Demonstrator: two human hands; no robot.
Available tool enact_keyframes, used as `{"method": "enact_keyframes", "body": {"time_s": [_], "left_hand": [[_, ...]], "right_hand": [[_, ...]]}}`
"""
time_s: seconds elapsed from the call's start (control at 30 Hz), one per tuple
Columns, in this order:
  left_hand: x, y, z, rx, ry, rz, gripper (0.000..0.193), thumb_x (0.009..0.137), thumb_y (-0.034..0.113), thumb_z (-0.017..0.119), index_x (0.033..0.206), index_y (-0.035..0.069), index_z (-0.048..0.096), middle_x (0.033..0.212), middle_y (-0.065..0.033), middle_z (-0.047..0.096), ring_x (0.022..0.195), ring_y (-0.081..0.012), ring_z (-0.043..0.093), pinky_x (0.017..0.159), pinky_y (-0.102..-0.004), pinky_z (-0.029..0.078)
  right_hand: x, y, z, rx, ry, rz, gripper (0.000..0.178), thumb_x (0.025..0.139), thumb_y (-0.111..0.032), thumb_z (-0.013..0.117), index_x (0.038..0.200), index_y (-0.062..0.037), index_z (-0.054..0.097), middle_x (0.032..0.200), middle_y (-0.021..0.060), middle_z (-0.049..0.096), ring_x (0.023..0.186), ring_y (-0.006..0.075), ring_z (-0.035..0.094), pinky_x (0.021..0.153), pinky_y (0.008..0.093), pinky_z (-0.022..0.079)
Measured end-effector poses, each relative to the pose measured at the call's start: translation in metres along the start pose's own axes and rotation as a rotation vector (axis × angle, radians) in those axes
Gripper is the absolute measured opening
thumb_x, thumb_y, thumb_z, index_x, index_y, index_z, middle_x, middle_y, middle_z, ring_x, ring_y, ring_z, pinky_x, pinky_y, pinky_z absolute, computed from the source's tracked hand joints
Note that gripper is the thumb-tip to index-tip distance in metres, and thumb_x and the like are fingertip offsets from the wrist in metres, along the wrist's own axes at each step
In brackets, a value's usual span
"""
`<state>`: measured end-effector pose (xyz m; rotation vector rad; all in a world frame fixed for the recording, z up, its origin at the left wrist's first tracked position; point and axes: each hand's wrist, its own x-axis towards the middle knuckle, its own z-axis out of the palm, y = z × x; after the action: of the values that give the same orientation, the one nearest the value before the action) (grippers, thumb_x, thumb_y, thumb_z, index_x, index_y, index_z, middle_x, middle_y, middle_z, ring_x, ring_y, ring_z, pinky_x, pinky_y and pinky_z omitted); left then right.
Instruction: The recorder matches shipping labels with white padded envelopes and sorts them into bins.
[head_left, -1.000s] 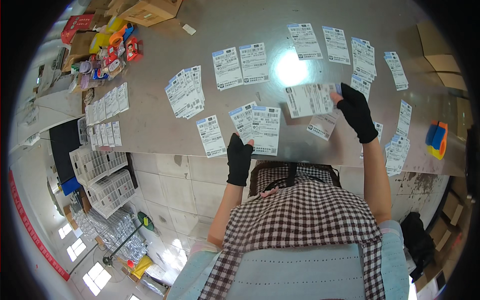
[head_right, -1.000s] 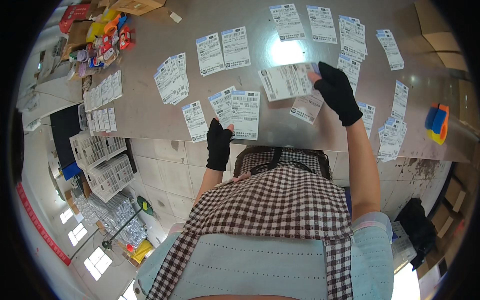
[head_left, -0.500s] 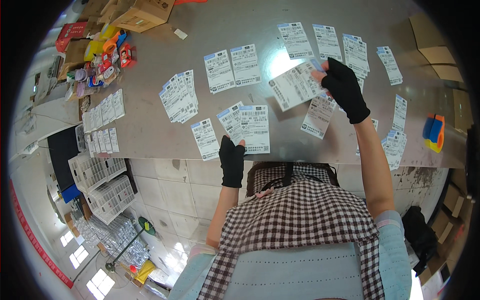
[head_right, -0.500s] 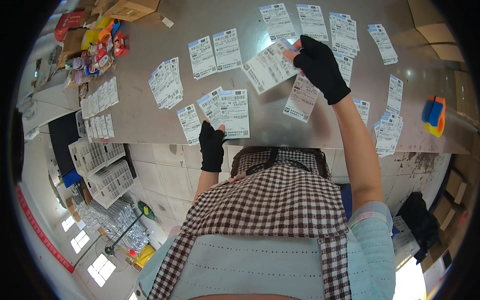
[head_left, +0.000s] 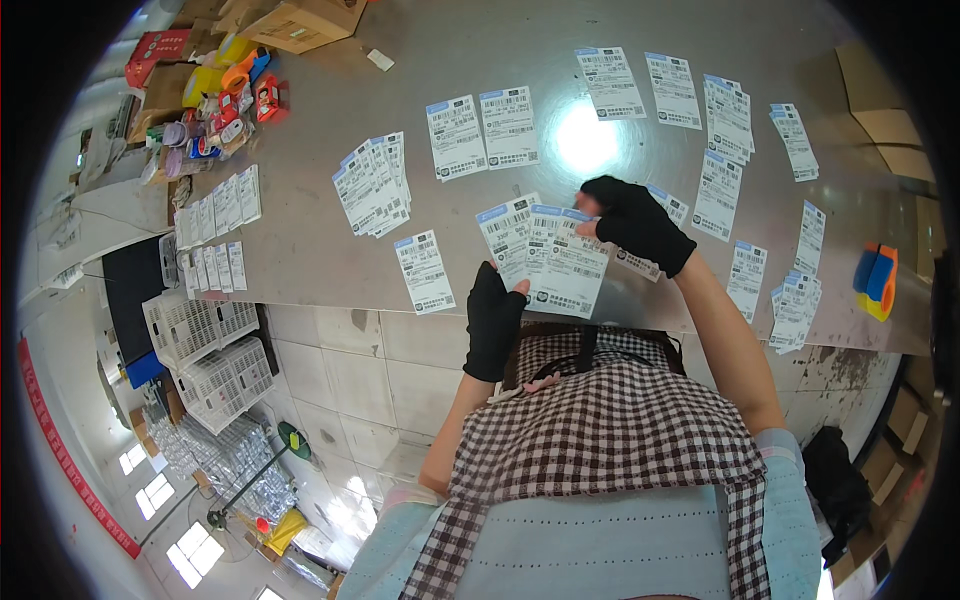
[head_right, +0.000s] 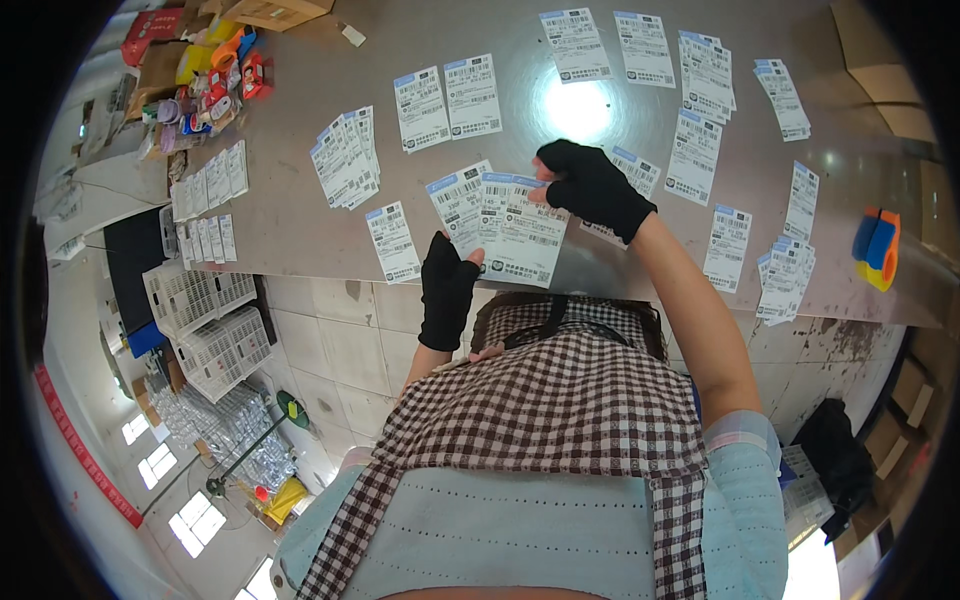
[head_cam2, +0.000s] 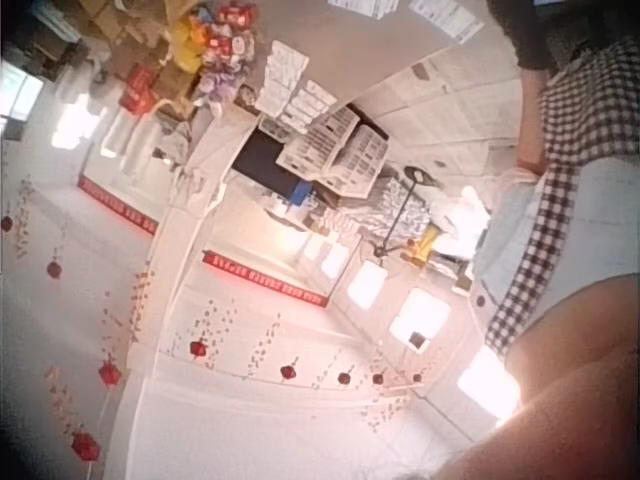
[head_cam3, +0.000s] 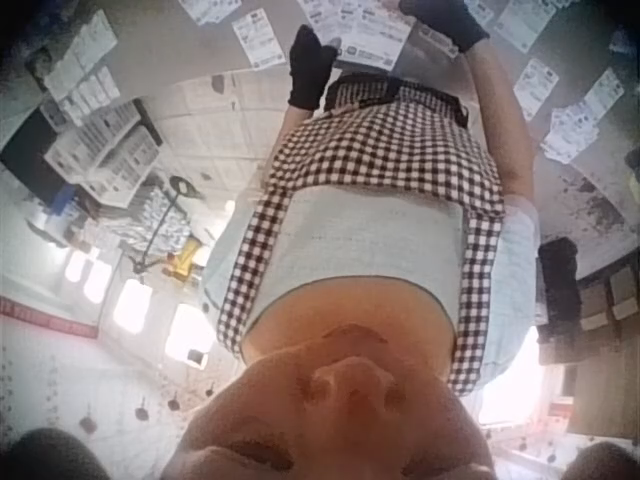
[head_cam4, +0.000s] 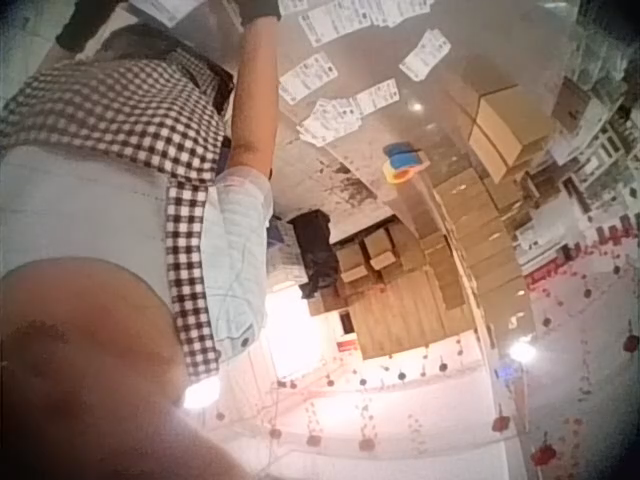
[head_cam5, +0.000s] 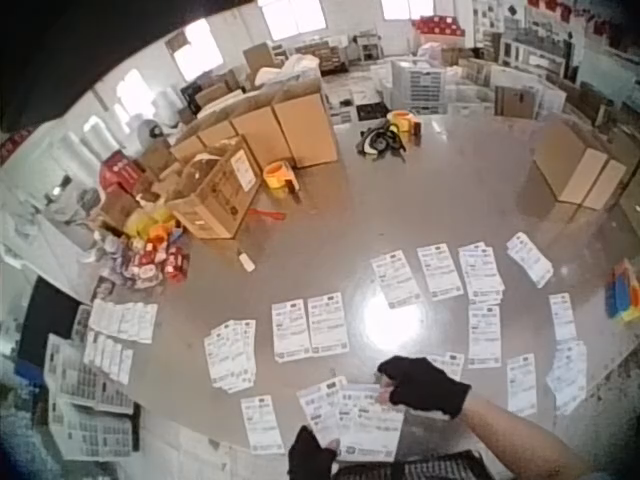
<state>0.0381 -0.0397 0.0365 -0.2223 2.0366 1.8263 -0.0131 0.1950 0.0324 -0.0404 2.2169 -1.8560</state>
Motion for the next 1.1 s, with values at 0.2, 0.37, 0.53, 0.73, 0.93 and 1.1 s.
{"method": "enact_keyframes", "body": {"time_s": [0.2, 0.37, 0.53, 0.73, 0.93, 1.1], "left_hand": [[-0.001, 0.002, -0.001, 0.035, -0.047, -0.018, 0.03, 0.085, 0.005, 0.051, 0.113, -0.003, 0.043, 0.106, -0.0097, 0.056, 0.094, -0.0142, 0.052, 0.081, -0.0264, 0.043], [-0.002, 0.001, -0.003, -0.014, -0.077, -0.045, 0.03, 0.087, 0.008, 0.046, 0.115, -0.003, 0.043, 0.106, -0.0094, 0.056, 0.094, -0.0135, 0.052, 0.081, -0.0261, 0.043], [-0.001, -0.001, -0.001, -0.035, -0.066, -0.015, 0.031, 0.087, 0.008, 0.045, 0.116, -0.003, 0.043, 0.105, -0.0099, 0.056, 0.091, -0.0134, 0.053, 0.078, -0.0261, 0.043], [0.0, 0.0, 0.0, -0.017, -0.108, -0.052, 0.033, 0.086, 0.008, 0.046, 0.117, -0.003, 0.042, 0.107, -0.0098, 0.055, 0.094, -0.0135, 0.052, 0.08, -0.0262, 0.043], [0.0, 0.005, 0.012, 0.086, -0.15, -0.073, 0.032, 0.082, 0.008, 0.053, 0.111, -0.003, 0.046, 0.101, -0.0109, 0.058, 0.089, -0.0148, 0.054, 0.076, -0.0267, 0.044], [0.001, -0.017, 0.003, 0.132, -0.092, -0.038, 0.031, 0.079, 0.005, 0.055, 0.108, -0.005, 0.047, 0.098, -0.0123, 0.059, 0.086, -0.0161, 0.056, 0.074, -0.0277, 0.044]], "right_hand": [[-0.004, -0.01, -0.003, 0.041, -0.094, 0.144, 0.013, 0.068, -0.009, 0.063, 0.076, -0.0015, 0.056, 0.072, 0.0035, 0.057, 0.066, 0.0097, 0.051, 0.062, 0.0251, 0.042], [-0.007, -0.014, 0.0, 0.138, -0.057, 0.105, 0.02, 0.069, -0.007, 0.061, 0.087, -0.0029, 0.055, 0.077, 0.0043, 0.059, 0.072, 0.0106, 0.054, 0.067, 0.0248, 0.043], [-0.007, -0.014, -0.002, 0.089, -0.059, 0.131, 0.031, 0.07, -0.006, 0.061, 0.099, -0.0054, 0.052, 0.079, 0.0059, 0.059, 0.076, 0.0113, 0.055, 0.07, 0.0259, 0.044], [-0.008, -0.013, 0.0, 0.104, -0.07, 0.12, 0.031, 0.07, -0.006, 0.061, 0.099, -0.0051, 0.052, 0.078, 0.0056, 0.06, 0.073, 0.0112, 0.055, 0.068, 0.0251, 0.044], [-0.007, -0.009, 0.005, 0.097, -0.113, 0.131, 0.036, 0.07, -0.008, 0.063, 0.104, -0.0053, 0.053, 0.088, 0.0053, 0.06, 0.083, 0.0117, 0.056, 0.074, 0.0269, 0.044], [-0.017, 0.023, -0.035, -0.72, 0.39, -0.068, 0.035, 0.068, -0.004, 0.058, 0.103, -0.004, 0.05, 0.083, 0.0122, 0.056, 0.077, 0.0268, 0.057, 0.069, 0.0367, 0.046]]}}
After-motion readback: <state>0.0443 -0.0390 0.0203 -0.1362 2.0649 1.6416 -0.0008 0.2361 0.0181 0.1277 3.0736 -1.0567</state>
